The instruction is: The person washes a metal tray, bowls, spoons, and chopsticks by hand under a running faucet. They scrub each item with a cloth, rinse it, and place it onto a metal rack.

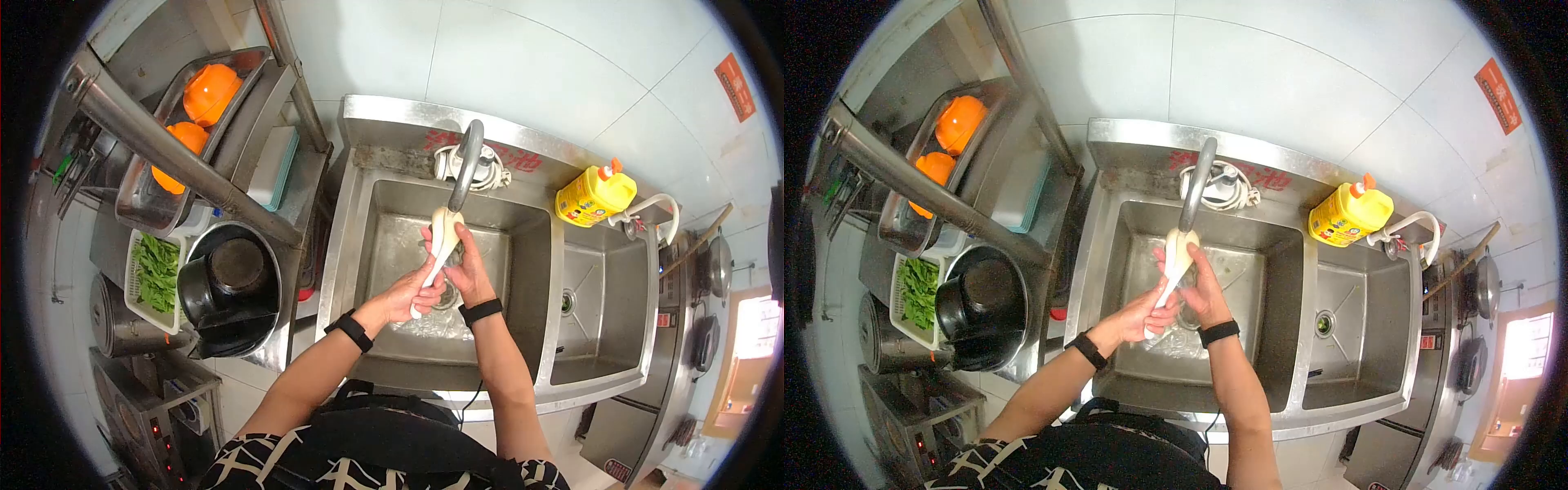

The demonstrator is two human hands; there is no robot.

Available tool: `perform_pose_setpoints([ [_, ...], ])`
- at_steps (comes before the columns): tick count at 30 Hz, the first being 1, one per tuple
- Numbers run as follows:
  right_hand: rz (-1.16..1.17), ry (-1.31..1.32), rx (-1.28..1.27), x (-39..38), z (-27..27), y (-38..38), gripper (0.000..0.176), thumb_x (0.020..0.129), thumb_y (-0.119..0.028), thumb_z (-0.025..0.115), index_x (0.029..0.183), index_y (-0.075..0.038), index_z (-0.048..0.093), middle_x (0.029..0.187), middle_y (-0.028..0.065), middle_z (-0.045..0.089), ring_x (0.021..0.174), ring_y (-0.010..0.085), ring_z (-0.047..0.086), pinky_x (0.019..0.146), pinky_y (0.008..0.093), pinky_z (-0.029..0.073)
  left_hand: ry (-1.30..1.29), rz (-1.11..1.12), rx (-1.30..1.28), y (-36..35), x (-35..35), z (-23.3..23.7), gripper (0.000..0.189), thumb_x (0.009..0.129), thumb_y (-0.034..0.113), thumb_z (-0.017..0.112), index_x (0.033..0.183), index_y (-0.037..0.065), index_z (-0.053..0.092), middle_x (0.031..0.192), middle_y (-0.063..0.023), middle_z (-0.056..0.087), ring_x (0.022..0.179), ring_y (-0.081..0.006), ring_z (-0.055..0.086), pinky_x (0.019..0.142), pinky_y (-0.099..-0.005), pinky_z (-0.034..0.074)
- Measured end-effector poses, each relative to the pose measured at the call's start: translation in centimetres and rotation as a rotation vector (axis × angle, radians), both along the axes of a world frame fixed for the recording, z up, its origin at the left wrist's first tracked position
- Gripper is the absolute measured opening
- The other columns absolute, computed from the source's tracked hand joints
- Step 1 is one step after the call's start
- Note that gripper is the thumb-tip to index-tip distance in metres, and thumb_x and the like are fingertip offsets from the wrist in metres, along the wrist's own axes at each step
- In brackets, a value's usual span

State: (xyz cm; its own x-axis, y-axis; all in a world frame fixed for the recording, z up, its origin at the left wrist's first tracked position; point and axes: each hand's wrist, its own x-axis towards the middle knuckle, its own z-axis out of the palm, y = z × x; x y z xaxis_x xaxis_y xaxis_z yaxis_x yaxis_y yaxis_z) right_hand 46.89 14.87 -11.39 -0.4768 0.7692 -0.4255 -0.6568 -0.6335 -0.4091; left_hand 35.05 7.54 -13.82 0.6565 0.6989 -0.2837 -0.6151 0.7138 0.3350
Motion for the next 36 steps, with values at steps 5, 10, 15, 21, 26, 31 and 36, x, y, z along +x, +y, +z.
perform_pose_setpoints([
  [5, -0.058, -0.093, 0.188, 0.8, -1.8, 0.6, 0.027, 0.084, -0.017, 0.052, 0.101, 0.004, 0.051, 0.080, 0.0080, 0.058, 0.068, 0.0145, 0.055, 0.063, 0.0265, 0.046, 0.666, 0.271, 0.146, -1.7, 2.5, -1.1, 0.029, 0.089, 0.035, 0.042, 0.088, 0.007, 0.047, 0.058, 0.0028, 0.041, 0.047, -0.0084, 0.038, 0.041, -0.0219, 0.032],
  [10, -0.094, -0.539, 0.371, -1.0, -3.0, -2.9, 0.025, 0.084, -0.009, 0.050, 0.105, 0.005, 0.048, 0.086, 0.0103, 0.057, 0.074, 0.0166, 0.057, 0.067, 0.0259, 0.047, 1.319, 0.404, 0.501, -1.0, 1.7, -0.8, 0.027, 0.090, 0.025, 0.040, 0.095, -0.001, 0.042, 0.061, -0.0038, 0.045, 0.056, -0.0112, 0.044, 0.048, -0.0272, 0.036],
  [15, -0.105, -0.583, 0.291, -1.2, -1.6, -0.8, 0.031, 0.084, -0.012, 0.050, 0.110, 0.005, 0.046, 0.084, 0.0114, 0.057, 0.074, 0.0175, 0.057, 0.068, 0.0259, 0.047, 0.928, 0.256, 0.334, -0.3, 1.3, 0.6, 0.029, 0.091, 0.032, 0.037, 0.084, 0.005, 0.043, 0.053, 0.0009, 0.036, 0.044, -0.0078, 0.033, 0.041, -0.0219, 0.028],
  [21, 0.063, -0.216, 0.152, 0.1, -2.9, -2.3, 0.032, 0.084, -0.022, 0.054, 0.102, 0.004, 0.051, 0.089, 0.0118, 0.059, 0.080, 0.0166, 0.055, 0.070, 0.0292, 0.047, -0.068, -0.020, -0.007, -1.4, -0.4, 0.5, 0.040, 0.090, 0.045, 0.029, 0.067, 0.013, 0.034, 0.048, 0.0047, 0.026, 0.036, -0.0054, 0.023, 0.035, -0.0173, 0.020],
  [26, -0.001, -0.430, 0.189, 0.7, -2.6, -3.2, 0.046, 0.081, -0.007, 0.057, 0.118, 0.004, 0.031, 0.089, 0.0151, 0.058, 0.074, 0.0199, 0.058, 0.068, 0.0319, 0.049, 0.453, 0.084, 0.008, -3.0, 0.5, -0.5, 0.032, 0.091, 0.039, 0.033, 0.088, 0.010, 0.046, 0.065, 0.0022, 0.042, 0.052, -0.0050, 0.039, 0.041, -0.0164, 0.028],
  [31, -0.042, -0.397, 0.239, 1.5, -2.3, -3.2, 0.053, 0.082, -0.006, 0.055, 0.122, 0.006, 0.022, 0.093, 0.0165, 0.058, 0.082, 0.0211, 0.058, 0.073, 0.0315, 0.047, 0.868, 0.130, 0.265, -2.6, 1.0, -0.7, 0.027, 0.092, 0.032, 0.035, 0.098, 0.008, 0.047, 0.073, 0.0010, 0.046, 0.060, -0.0045, 0.043, 0.044, -0.0183, 0.032],
  [36, -0.064, -0.498, 0.287, 1.9, -3.9, -4.1, 0.034, 0.081, -0.006, 0.057, 0.109, 0.001, 0.039, 0.089, 0.0151, 0.059, 0.083, 0.0195, 0.058, 0.070, 0.0305, 0.048, 0.965, 0.278, 0.222, -1.8, 1.9, -1.2, 0.031, 0.091, 0.030, 0.039, 0.078, 0.005, 0.050, 0.047, 0.0026, 0.037, 0.040, -0.0051, 0.035, 0.038, -0.0193, 0.028],
])
